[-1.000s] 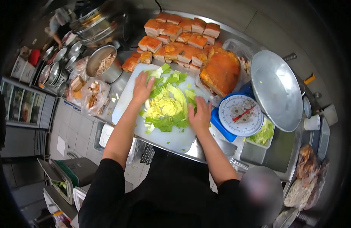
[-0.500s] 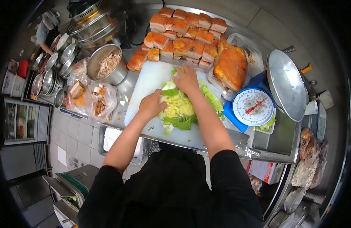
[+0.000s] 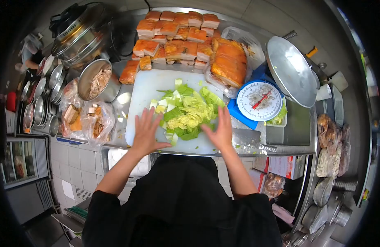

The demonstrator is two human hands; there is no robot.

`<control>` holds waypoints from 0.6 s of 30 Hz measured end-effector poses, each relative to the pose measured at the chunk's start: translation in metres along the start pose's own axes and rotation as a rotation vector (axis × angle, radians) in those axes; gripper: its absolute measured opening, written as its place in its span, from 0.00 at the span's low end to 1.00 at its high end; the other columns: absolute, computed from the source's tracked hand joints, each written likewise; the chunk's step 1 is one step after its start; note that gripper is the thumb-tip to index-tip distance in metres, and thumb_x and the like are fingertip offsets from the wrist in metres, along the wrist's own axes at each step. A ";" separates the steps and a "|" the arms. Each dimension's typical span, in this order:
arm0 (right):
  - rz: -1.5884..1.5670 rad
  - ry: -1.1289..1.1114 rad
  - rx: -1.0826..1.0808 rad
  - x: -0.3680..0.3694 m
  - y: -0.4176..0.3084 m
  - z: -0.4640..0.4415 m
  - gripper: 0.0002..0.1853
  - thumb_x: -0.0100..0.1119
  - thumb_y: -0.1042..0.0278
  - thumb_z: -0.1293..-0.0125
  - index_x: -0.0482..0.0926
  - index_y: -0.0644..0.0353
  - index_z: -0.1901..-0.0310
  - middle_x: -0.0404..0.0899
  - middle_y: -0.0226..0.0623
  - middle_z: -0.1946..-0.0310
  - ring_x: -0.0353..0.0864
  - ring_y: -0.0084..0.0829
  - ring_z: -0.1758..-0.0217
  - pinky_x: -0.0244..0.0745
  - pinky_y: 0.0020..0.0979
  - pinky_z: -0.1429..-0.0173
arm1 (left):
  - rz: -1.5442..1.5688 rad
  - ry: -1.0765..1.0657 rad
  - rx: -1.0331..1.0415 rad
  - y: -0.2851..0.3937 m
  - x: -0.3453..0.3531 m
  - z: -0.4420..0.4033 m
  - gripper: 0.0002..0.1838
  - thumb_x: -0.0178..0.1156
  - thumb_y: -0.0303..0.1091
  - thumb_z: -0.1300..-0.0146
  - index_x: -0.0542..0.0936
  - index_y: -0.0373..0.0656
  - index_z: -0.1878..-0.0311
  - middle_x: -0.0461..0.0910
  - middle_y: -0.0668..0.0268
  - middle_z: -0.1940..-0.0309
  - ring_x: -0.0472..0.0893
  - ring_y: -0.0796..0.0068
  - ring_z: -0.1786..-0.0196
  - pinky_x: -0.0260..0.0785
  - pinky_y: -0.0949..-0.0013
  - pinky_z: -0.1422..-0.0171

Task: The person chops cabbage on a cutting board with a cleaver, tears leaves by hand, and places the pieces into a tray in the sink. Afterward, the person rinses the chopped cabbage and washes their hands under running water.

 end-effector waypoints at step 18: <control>-0.198 0.058 -0.107 0.073 -0.036 -0.074 0.27 0.57 0.57 0.30 0.72 0.62 0.34 0.71 0.56 0.35 0.67 0.55 0.29 0.62 0.48 0.25 | 0.312 0.075 0.137 0.016 0.072 -0.127 0.32 0.64 0.53 0.36 0.75 0.44 0.33 0.76 0.51 0.35 0.68 0.48 0.27 0.56 0.51 0.22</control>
Point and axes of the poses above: each hand's wrist, its own z-axis away from the middle knuckle, its own x-axis out of the palm, y = z × x, the point moved 10 cm from there along -z, towards the middle knuckle
